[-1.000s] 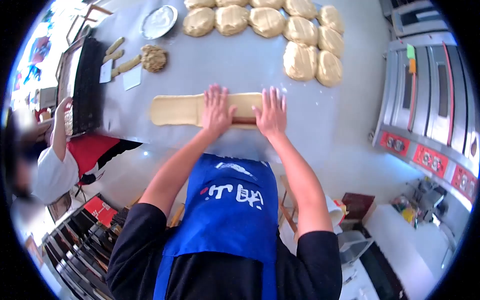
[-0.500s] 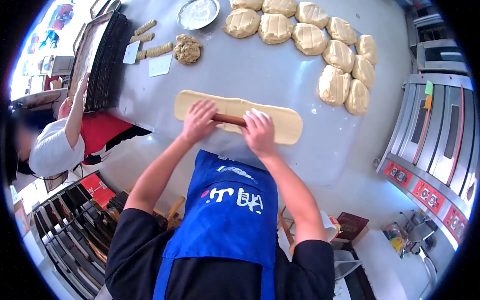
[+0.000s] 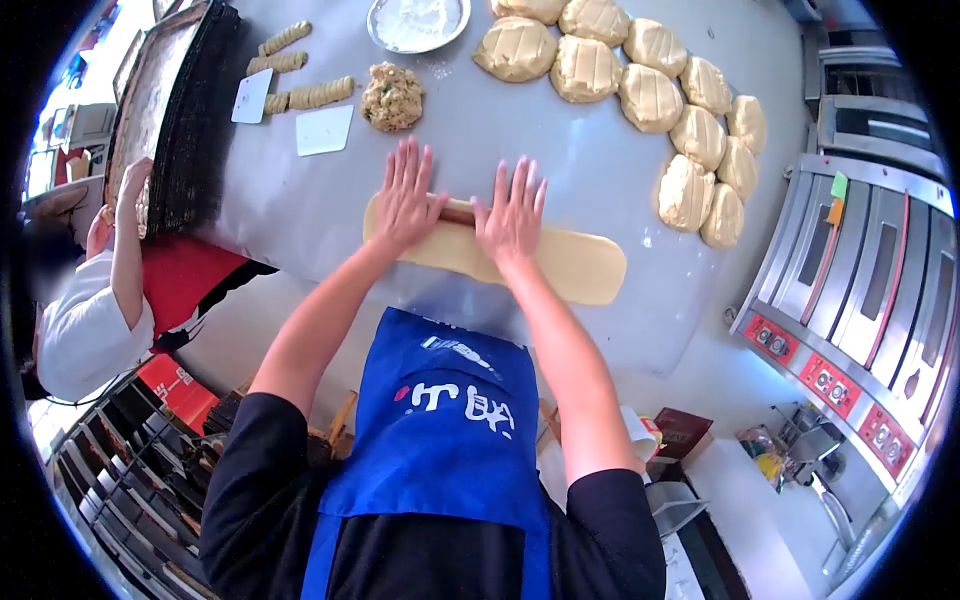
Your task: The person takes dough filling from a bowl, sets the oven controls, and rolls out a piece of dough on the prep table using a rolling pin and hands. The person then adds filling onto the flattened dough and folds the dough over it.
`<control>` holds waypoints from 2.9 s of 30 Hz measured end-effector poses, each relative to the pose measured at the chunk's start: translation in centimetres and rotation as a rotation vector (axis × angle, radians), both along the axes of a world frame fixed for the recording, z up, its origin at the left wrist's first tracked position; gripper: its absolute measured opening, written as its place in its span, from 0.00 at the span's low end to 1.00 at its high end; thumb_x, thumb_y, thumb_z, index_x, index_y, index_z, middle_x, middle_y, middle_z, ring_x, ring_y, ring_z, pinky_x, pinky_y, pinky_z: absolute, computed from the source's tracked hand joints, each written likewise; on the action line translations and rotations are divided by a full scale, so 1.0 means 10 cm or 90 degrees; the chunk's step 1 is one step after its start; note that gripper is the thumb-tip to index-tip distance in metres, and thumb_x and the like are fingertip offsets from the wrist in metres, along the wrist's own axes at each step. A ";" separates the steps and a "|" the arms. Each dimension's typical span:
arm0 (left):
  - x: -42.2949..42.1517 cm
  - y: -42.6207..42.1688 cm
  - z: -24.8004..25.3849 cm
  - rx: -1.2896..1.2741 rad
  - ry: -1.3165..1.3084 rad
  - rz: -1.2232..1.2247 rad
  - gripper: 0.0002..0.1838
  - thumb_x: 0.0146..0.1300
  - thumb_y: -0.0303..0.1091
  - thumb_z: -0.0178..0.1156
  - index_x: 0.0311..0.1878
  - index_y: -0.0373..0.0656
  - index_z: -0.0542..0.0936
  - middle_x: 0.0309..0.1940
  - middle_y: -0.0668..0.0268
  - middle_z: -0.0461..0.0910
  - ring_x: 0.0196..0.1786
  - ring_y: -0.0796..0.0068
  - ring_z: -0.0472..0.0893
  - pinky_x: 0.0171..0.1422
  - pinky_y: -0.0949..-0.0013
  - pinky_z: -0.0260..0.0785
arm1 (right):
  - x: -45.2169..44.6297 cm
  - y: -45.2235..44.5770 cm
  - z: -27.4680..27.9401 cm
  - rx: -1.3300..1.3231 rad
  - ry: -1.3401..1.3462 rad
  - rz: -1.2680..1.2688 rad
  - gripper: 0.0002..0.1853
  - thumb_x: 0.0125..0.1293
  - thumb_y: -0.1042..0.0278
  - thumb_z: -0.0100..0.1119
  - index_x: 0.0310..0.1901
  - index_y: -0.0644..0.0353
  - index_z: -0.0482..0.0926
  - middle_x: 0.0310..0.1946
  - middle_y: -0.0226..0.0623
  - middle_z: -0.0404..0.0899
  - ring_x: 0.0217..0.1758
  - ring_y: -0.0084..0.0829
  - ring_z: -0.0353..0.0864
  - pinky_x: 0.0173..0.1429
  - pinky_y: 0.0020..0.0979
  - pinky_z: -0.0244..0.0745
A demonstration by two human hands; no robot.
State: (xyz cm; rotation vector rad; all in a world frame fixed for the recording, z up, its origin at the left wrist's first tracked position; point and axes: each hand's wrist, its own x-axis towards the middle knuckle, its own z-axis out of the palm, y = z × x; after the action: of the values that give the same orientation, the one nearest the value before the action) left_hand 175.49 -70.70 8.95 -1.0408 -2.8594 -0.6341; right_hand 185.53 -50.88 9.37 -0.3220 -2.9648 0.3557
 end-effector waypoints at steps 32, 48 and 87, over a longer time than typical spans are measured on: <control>1.60 -0.81 0.29 0.331 -0.064 0.485 0.34 0.86 0.47 0.52 0.85 0.36 0.63 0.84 0.45 0.64 0.88 0.44 0.59 0.93 0.44 0.42 | 0.68 0.59 0.49 -0.093 0.043 0.489 0.13 0.71 0.69 0.60 0.56 0.56 0.82 0.58 0.39 0.86 0.67 0.42 0.81 0.71 0.49 0.72; 3.78 -0.85 0.01 0.513 -0.174 1.037 0.29 0.90 0.42 0.47 0.83 0.34 0.63 0.74 0.42 0.76 0.72 0.55 0.82 0.77 0.57 0.72 | -0.05 -0.46 -0.01 -0.091 0.050 0.520 0.39 0.83 0.35 0.48 0.83 0.55 0.68 0.88 0.56 0.53 0.92 0.60 0.46 0.92 0.62 0.37; 3.52 -1.72 0.00 0.878 -0.147 1.138 0.33 0.91 0.55 0.41 0.85 0.40 0.59 0.68 0.43 0.81 0.59 0.60 0.88 0.68 0.60 0.79 | -0.56 -1.17 -0.06 -0.025 -0.060 0.711 0.39 0.81 0.46 0.54 0.83 0.63 0.64 0.86 0.58 0.57 0.90 0.64 0.49 0.91 0.64 0.38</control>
State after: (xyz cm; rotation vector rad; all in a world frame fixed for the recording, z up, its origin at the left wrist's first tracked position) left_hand 210.67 -87.94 8.96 1.4767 -1.4053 -1.6640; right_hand 179.96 -62.56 8.74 1.3779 -2.8943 0.4880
